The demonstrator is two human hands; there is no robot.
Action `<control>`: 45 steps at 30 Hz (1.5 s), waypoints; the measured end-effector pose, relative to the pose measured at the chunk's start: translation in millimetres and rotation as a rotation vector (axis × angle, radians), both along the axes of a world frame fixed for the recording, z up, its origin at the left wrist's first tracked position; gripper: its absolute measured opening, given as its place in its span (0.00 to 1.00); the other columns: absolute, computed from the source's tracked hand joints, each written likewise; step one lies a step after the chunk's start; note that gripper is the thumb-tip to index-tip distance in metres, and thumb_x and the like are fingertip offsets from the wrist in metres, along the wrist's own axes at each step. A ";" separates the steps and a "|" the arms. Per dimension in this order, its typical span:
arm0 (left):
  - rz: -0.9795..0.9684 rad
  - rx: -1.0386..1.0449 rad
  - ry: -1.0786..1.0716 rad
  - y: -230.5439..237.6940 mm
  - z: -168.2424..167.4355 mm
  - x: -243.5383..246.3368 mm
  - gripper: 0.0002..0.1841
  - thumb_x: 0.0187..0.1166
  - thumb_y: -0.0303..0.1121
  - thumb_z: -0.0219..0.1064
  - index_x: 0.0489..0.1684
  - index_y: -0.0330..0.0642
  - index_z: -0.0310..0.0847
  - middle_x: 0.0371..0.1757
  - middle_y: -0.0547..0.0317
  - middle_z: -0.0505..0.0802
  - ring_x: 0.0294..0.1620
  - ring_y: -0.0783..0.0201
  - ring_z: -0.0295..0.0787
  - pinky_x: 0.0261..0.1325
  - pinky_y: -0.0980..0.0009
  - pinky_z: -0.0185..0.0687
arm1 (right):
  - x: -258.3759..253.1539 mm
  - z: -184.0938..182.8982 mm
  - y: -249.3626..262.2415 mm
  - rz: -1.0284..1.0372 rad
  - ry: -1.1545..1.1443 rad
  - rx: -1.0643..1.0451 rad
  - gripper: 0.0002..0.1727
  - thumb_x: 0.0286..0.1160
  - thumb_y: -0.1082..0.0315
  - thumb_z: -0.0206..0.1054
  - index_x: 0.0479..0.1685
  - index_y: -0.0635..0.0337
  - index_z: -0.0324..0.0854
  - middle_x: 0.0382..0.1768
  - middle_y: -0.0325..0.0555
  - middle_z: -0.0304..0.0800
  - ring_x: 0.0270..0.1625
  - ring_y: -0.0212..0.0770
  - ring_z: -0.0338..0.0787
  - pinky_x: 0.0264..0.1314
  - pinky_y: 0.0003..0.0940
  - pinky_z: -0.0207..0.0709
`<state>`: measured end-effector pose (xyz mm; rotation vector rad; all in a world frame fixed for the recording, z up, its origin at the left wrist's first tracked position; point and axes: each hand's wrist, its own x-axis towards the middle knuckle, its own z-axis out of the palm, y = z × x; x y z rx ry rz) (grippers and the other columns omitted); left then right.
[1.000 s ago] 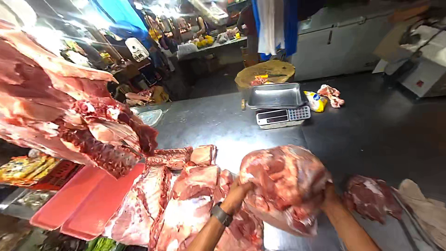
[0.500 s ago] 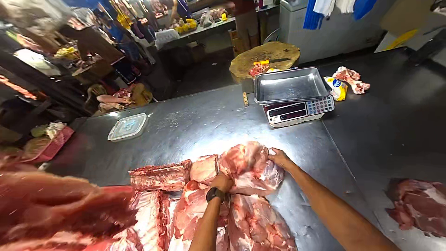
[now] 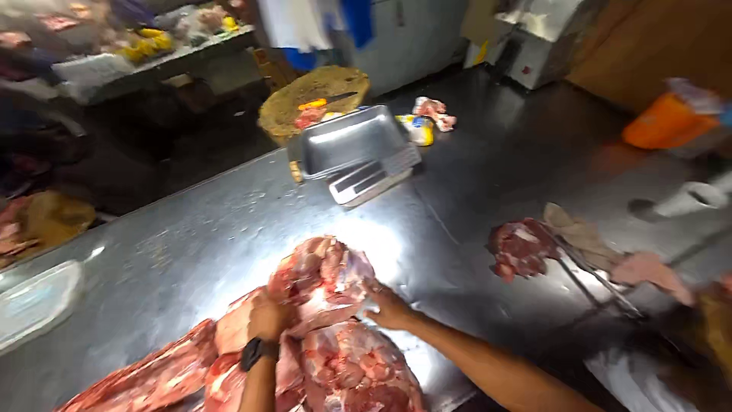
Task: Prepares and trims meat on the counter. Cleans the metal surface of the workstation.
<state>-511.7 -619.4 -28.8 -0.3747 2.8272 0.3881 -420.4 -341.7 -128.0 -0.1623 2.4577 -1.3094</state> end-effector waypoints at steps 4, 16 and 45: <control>-0.075 0.380 0.465 58.3 13.9 46.6 0.38 0.75 0.38 0.74 0.83 0.25 0.64 0.76 0.22 0.77 0.73 0.33 0.78 0.74 0.41 0.75 | 117.7 3.5 39.6 -0.147 -0.074 -0.165 0.35 0.79 0.55 0.70 0.86 0.56 0.71 0.81 0.59 0.76 0.84 0.54 0.75 0.89 0.52 0.64; -0.372 0.890 -0.160 414.6 -103.9 214.2 0.50 0.64 0.40 0.85 0.88 0.33 0.58 0.81 0.30 0.74 0.74 0.41 0.81 0.72 0.47 0.83 | 388.1 20.4 344.1 -0.915 0.140 0.453 0.25 0.69 0.61 0.74 0.70 0.47 0.87 0.74 0.51 0.83 0.79 0.52 0.78 0.83 0.53 0.72; -0.257 1.086 0.068 687.3 -31.9 305.6 0.26 0.52 0.22 0.82 0.54 0.28 0.82 0.42 0.49 0.95 0.42 0.62 0.95 0.49 0.59 0.93 | 733.0 -32.4 728.8 -1.311 -0.475 0.630 0.41 0.74 0.69 0.72 0.91 0.49 0.62 0.65 0.76 0.83 0.65 0.80 0.83 0.62 0.81 0.73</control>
